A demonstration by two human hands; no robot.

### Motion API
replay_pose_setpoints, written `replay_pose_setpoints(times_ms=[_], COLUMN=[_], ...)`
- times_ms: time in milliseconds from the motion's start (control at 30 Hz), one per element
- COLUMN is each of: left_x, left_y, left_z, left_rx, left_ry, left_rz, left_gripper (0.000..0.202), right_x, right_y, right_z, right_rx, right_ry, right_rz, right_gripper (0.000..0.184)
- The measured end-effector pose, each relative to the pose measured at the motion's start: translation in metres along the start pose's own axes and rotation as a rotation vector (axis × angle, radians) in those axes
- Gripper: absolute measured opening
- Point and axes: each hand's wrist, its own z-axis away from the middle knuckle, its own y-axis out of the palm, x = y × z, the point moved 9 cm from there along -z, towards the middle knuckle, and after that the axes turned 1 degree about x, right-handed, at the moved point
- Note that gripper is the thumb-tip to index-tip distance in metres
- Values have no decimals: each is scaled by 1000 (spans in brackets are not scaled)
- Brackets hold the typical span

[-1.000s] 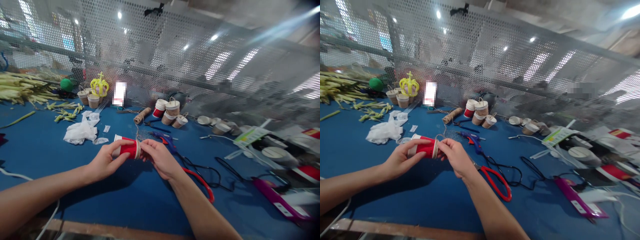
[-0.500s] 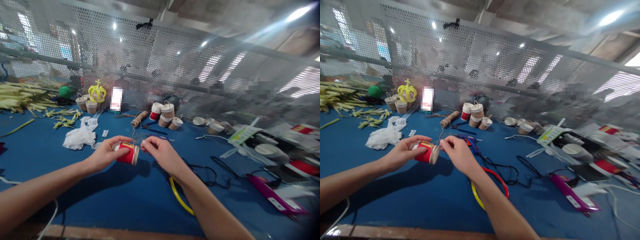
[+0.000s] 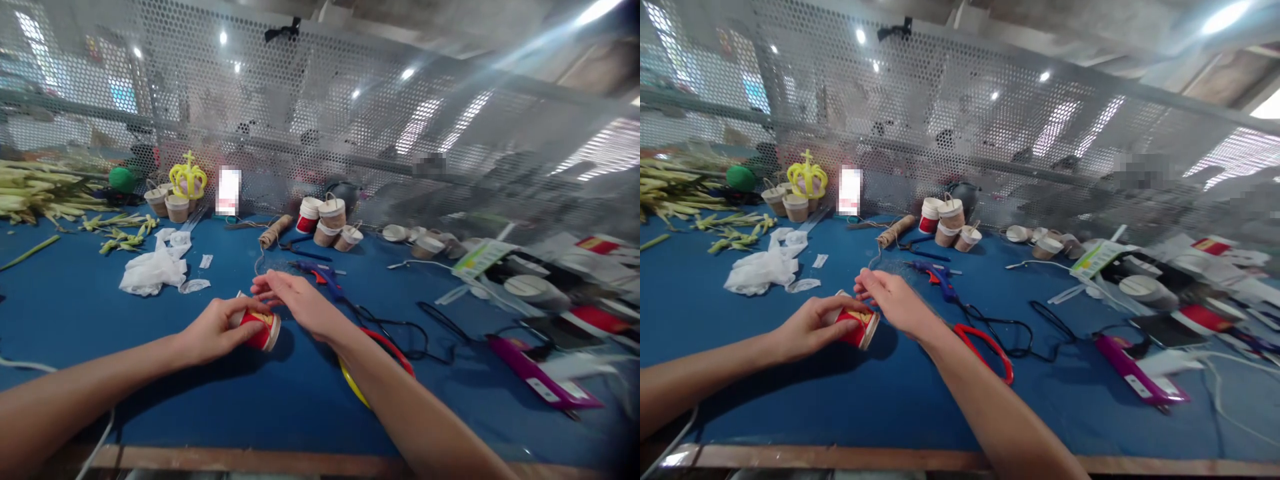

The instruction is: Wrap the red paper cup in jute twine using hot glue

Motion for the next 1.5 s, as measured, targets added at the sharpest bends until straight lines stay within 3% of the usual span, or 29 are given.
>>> replay_pose_setpoints(times_ms=[67, 133, 267, 400, 567, 733, 833, 1000, 1133, 1267, 1500], left_x=[2, 3, 6, 9, -5, -13, -6, 10, 17, 15, 18], left_y=[0, -1, -7, -11, -11, -13, -15, -15, -14, -14, -17], left_z=[1, 3, 2, -2, -9, -18, -20, -15, -11, -8, -7], left_rx=[-11, -27, -71, -69, -15, 29, 5, -83, -94, -78, -87], left_ry=[-18, -26, -19, -24, 58, 77, 39, 35, 37, 53, -3], left_rz=[-30, -53, -76, -158, -301, -381, -363, -247, -224, -207, -207], left_gripper=[31, 31, 31, 30, 30, 29, 29, 31, 31, 31, 31], right_x=[-5, -14, -42, -81, -109, -116, -104, -58, -35, -31, -22], right_y=[-16, -48, -116, -138, -139, -145, -151, -148, -121, -85, -75], right_z=[-4, -7, -6, -2, -3, -7, -2, 17, 24, 27, 47], right_rx=[-53, -180, -378, -302, -245, -287, -402, -563, -470, -250, -115], right_ry=[32, 120, 316, 486, 609, 644, 581, 362, 222, 134, 167], right_rz=[269, 539, 762, 884, 921, 825, 726, 447, 156, -150, 123], right_gripper=[39, 35, 30, 19, 30, 30, 30, 32, 25, 24, 25])
